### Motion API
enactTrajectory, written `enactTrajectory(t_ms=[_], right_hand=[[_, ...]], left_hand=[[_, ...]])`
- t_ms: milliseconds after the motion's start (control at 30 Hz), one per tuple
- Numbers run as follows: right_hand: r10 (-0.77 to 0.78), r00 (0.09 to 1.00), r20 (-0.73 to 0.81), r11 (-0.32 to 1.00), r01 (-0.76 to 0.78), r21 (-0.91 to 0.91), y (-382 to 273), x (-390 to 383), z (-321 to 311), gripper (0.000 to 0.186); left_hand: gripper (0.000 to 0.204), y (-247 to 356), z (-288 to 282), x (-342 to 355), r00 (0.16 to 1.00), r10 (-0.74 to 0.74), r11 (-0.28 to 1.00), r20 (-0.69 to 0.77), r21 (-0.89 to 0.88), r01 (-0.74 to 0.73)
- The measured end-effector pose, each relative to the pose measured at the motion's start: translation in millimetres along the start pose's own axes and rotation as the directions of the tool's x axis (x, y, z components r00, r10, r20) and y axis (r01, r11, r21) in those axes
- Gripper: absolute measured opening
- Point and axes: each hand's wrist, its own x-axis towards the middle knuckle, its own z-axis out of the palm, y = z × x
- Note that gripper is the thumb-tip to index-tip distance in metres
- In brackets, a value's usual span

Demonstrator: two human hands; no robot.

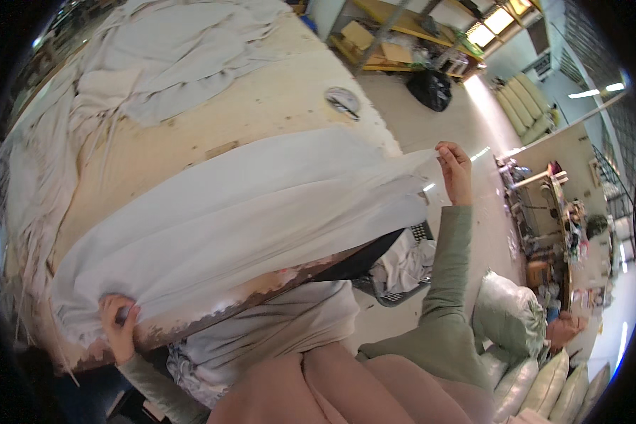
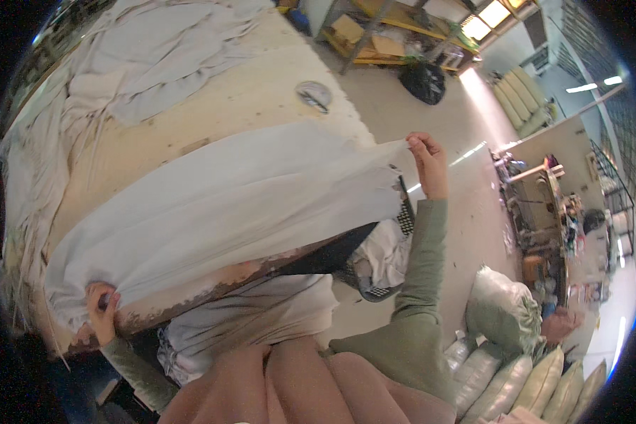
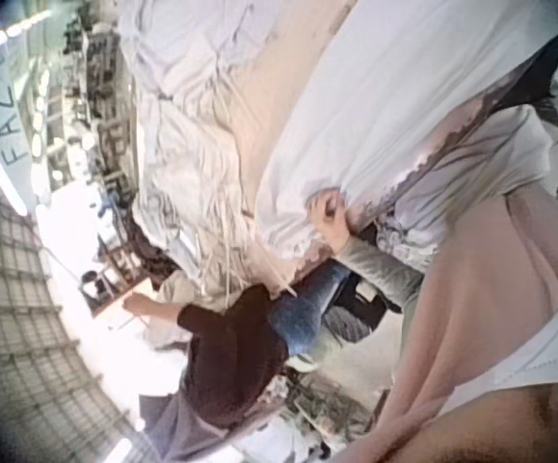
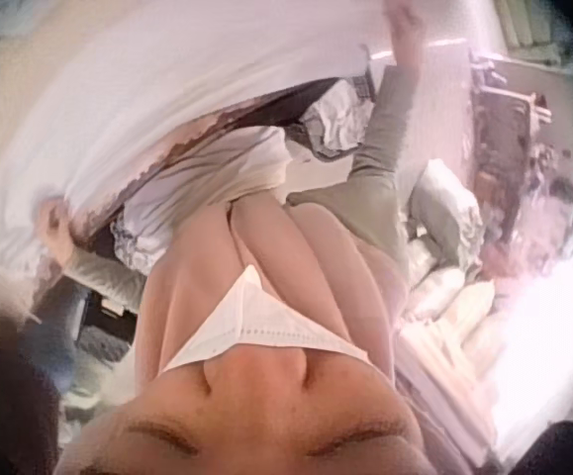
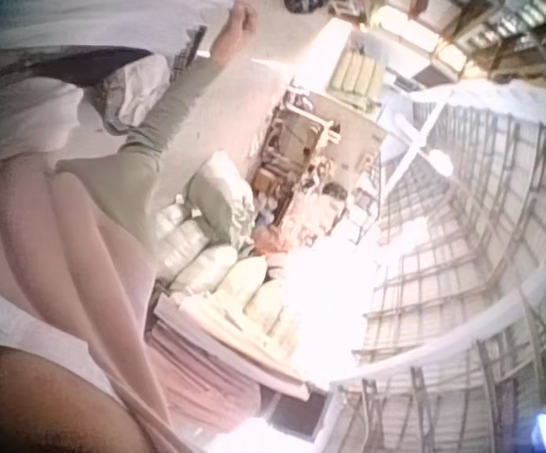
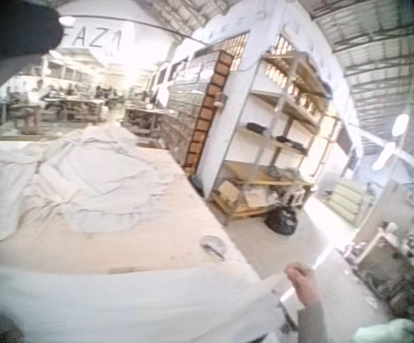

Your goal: The person repairs a light-colored garment by hand, using tape to secure small fabric sections. They repeatedly pick up the garment, align edges, apply tape, and smooth the fabric. The person works at a table in a workshop setting with other workers visible in the background.

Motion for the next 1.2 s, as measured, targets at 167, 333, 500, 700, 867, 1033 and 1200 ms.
enactTrajectory(t_ms=[167, 333, 500, 700, 867, 1033, 1200], right_hand=[[0.176, 0.981, -0.081, 0.912, -0.193, -0.362, 11, -33, 0, 0.013], [0.288, 0.953, -0.098, 0.919, -0.304, -0.252, 22, -55, -1, 0.018], [0.18, 0.977, 0.115, 0.943, -0.139, -0.301, 23, -59, -7, 0.016], [0.267, 0.963, 0.029, 0.912, -0.242, -0.332, 9, -56, -2, 0.022], [0.164, 0.986, 0.029, 0.971, -0.156, -0.183, -24, -59, 27, 0.021], [0.211, 0.959, 0.19, 0.976, -0.197, -0.092, -21, -69, 76, 0.021], [0.315, 0.885, 0.344, 0.948, -0.272, -0.166, 5, -74, 114, 0.013]], left_hand=[[0.017, -6, 2, -3, 1.0, 0.003, 1.0, -0.005, 0.024, -0.003], [0.018, -9, 0, -3, 1.0, 0.012, 1.0, 0.022, -0.011, -0.012], [0.015, -10, -4, -7, 0.998, -0.063, 0.99, 0.015, -0.123, 0.064], [0.009, -25, -5, -15, 0.983, -0.181, 0.96, -0.009, -0.217, 0.175], [0.013, -52, -25, -12, 0.916, -0.143, 0.97, -0.376, -0.238, 0.054], [0.021, -70, -50, 5, 0.742, -0.139, 0.985, -0.656, -0.014, 0.172], [0.024, -14, -16, 42, 0.812, -0.119, 0.963, -0.571, 0.133, 0.235]])
